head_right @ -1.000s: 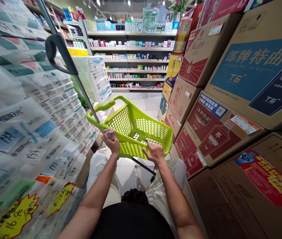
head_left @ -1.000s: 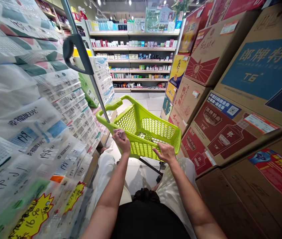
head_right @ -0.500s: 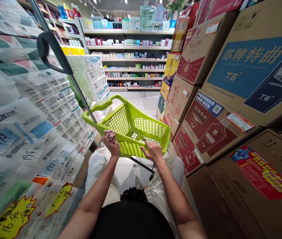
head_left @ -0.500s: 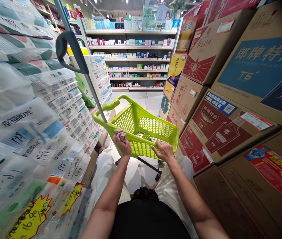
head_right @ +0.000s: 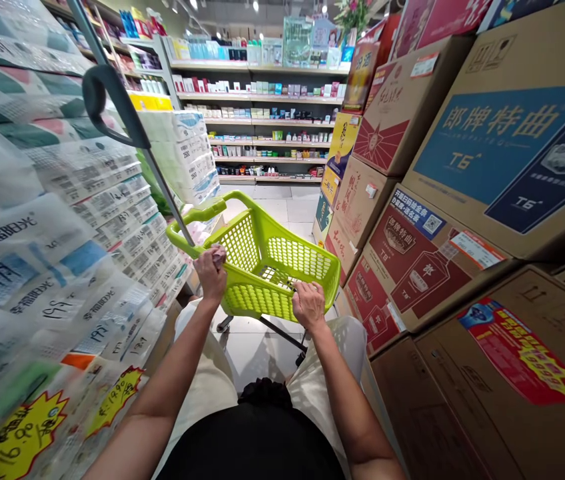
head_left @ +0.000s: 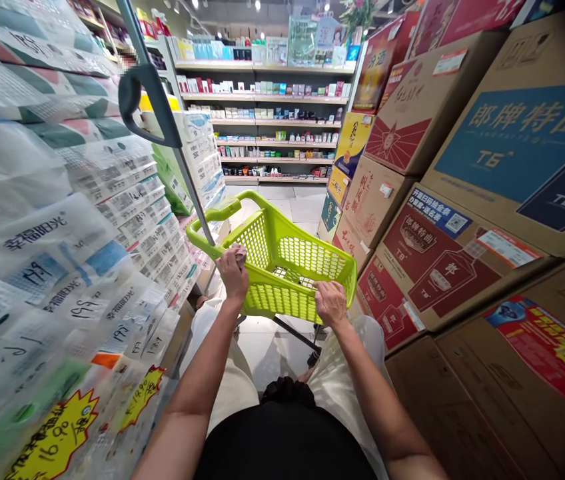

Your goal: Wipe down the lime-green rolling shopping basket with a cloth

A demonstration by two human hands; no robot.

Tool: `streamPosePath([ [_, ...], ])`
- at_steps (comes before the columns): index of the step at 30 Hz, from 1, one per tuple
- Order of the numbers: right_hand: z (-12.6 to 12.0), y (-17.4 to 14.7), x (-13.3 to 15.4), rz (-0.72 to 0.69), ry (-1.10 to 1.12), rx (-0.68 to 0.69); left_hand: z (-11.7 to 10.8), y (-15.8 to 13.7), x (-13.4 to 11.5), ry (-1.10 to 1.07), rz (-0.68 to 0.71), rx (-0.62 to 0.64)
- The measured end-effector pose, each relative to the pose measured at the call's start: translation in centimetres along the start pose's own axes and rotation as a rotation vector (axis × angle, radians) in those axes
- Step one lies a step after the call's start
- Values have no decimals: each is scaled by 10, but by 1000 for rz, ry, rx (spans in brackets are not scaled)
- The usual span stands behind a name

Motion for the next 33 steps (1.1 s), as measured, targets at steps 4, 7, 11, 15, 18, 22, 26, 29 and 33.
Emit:
streamPosePath([
  [4, 2, 5, 8, -10, -30, 49, 2, -6, -7, -21, 63, 179],
  [7, 2, 8, 12, -18, -57, 76, -5, 6, -9, -13, 163, 292],
  [11, 3, 9, 12, 3, -73, 101, -31, 48, 1, 117, 51, 73],
  [15, 6, 12, 15, 8, -60, 117, -30, 49, -3, 138, 96, 308],
  [18, 4, 14, 16, 3, -51, 126, -25, 40, -10, 139, 77, 297],
  [22, -4, 14, 12, 12, -49, 149, -14, 29, -18, 168, 8, 277],
  [26, -13, 11, 4, 26, -70, 172, 7, 4, -32, 174, 122, 432],
  [29, -21, 6, -4, 52, -93, 171, 19, -13, -39, 197, 87, 399],
  [33, -30, -1, -17, 67, -108, 146, 32, -33, -50, 123, 206, 496],
])
Point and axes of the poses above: each hand's wrist, its own y-axis towards the middle knuckle, its own z-axis out of the palm, x = y × z, the point moved 2 cm from there along y, towards the middle knuckle, and after that the axes turned 7 degrees about -z, right-handed, at the moved point
